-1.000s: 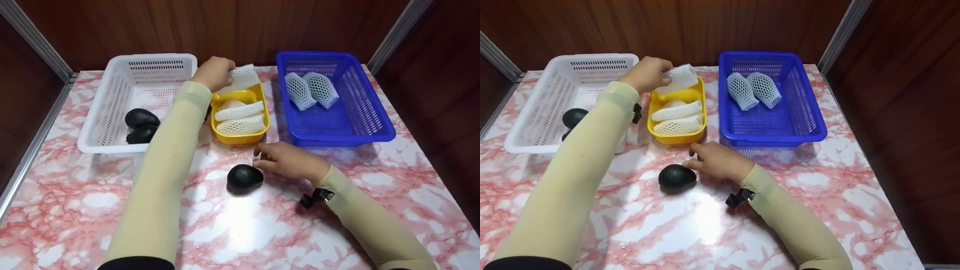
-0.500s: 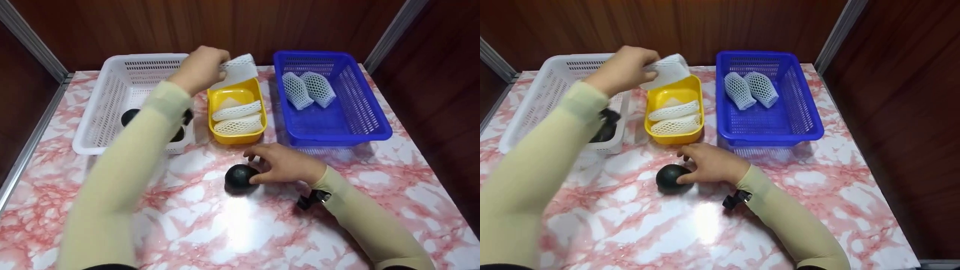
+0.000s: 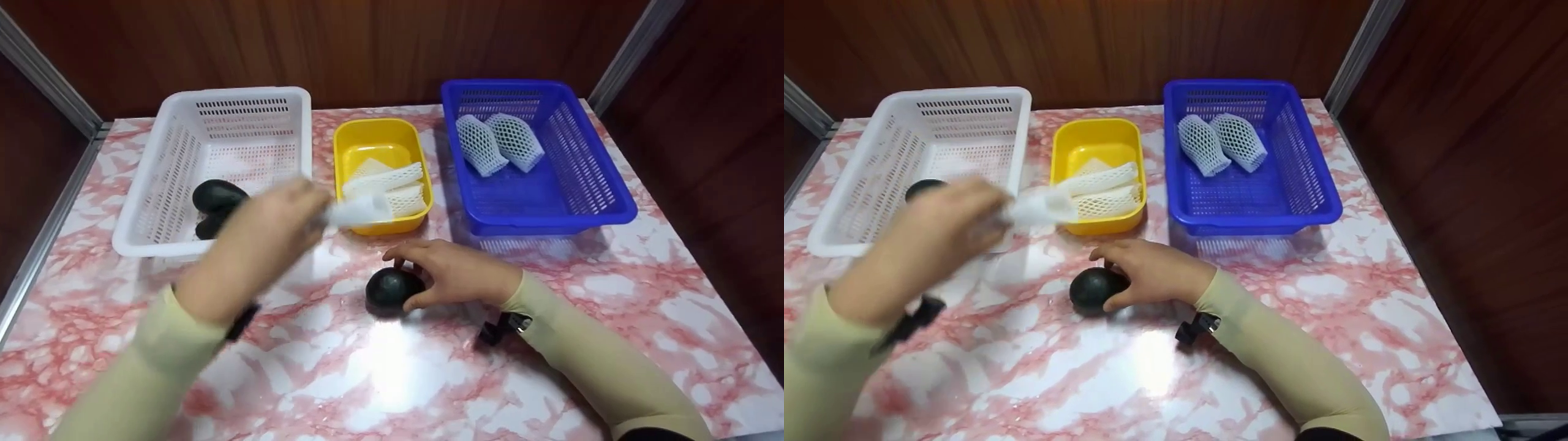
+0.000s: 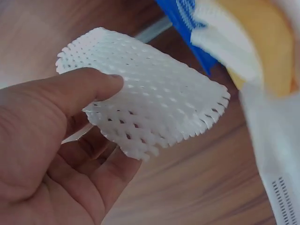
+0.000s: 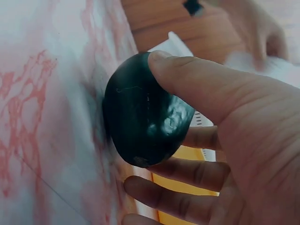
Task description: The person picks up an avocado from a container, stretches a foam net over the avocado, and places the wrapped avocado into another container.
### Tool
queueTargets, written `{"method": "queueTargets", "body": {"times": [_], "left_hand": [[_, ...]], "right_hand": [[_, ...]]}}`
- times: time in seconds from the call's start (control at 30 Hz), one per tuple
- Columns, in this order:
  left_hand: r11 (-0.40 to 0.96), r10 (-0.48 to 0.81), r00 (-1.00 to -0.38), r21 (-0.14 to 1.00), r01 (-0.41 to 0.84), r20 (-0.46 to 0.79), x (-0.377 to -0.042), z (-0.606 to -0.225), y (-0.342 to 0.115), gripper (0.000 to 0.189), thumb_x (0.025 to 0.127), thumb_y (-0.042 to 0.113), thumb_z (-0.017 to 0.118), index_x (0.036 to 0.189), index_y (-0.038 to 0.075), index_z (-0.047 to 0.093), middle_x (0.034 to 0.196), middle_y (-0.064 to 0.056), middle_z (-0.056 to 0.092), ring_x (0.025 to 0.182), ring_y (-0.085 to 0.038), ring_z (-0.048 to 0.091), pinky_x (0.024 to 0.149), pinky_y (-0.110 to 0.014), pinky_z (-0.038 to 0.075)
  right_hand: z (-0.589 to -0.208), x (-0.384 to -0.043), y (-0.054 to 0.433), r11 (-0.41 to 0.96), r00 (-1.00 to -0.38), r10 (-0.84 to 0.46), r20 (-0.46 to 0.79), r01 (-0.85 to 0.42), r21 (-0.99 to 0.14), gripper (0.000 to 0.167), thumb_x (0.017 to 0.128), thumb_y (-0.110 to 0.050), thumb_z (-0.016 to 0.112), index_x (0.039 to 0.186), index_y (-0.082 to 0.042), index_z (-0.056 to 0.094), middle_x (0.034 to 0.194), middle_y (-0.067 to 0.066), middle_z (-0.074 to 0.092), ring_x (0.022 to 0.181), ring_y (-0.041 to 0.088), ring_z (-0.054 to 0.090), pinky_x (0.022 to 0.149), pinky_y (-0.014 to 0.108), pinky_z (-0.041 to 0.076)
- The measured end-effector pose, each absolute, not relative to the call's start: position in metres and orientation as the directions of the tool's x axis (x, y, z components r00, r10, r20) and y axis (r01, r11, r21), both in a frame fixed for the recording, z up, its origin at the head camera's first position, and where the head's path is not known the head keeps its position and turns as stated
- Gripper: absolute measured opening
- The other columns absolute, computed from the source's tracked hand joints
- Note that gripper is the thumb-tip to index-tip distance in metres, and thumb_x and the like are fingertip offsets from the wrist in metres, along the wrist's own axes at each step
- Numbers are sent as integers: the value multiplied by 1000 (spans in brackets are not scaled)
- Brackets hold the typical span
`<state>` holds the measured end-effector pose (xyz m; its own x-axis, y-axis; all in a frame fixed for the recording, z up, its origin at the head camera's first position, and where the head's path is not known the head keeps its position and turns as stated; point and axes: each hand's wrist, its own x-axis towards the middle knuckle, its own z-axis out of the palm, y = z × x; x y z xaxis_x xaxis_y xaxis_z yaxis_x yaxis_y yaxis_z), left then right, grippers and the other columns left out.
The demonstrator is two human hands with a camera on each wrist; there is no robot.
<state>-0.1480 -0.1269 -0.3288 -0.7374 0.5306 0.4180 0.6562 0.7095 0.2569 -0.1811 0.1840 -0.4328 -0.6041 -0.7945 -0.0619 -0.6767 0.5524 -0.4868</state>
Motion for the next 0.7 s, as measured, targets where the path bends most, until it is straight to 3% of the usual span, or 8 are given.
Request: {"method": "queueTargets", "body": {"times": [0.1, 0.23, 0.43, 0.57, 0.7], "left_hand": [[722, 554, -724, 195, 664, 410, -130, -351, -125, 21, 95, 3, 79, 114, 2, 71, 102, -13, 71, 90, -29, 69, 81, -38, 64], [759, 566, -745, 130, 638, 353, -120, -379, -119, 23, 92, 2, 80, 112, 2, 69, 97, -12, 66, 83, -27, 65, 72, -37, 62], [789, 601, -794, 95, 607, 89, -118, -411, -110, 21, 93, 0, 77, 112, 2, 70, 100, -16, 68, 81, -33, 68, 70, -46, 61], [790, 610, -789, 128, 600, -68, -121, -422, -109, 30, 97, 26, 82, 109, 0, 71, 97, -18, 66, 80, -36, 65, 73, -51, 59], [799, 594, -801, 174, 576, -79, -123, -422, -109, 53, 98, 56, 76, 95, 3, 73, 89, -14, 63, 72, -32, 63, 71, -51, 58]], "right_hand": [[-434, -182, 182, 548, -601, -797, -55, -682, -484, 76, 87, -42, 93, 151, -16, 61, 150, 4, 68, 121, 23, 70, 109, 44, 58], [-435, -182, 179, 541, -597, -801, -49, -688, -484, 67, 88, -37, 92, 144, -13, 65, 143, 6, 72, 125, 24, 71, 111, 44, 58], [-434, -182, 179, 558, -603, -796, -61, -691, -460, 66, 88, -35, 91, 144, -12, 64, 141, 6, 73, 122, 24, 72, 108, 44, 60], [-431, -183, 181, 563, -605, -793, -68, -686, -462, 66, 88, -33, 92, 143, -10, 64, 140, 7, 73, 122, 26, 73, 109, 45, 60], [-431, -183, 181, 567, -604, -792, -89, -674, -472, 65, 88, -34, 91, 143, -12, 62, 138, 6, 72, 121, 26, 72, 108, 45, 60]]}}
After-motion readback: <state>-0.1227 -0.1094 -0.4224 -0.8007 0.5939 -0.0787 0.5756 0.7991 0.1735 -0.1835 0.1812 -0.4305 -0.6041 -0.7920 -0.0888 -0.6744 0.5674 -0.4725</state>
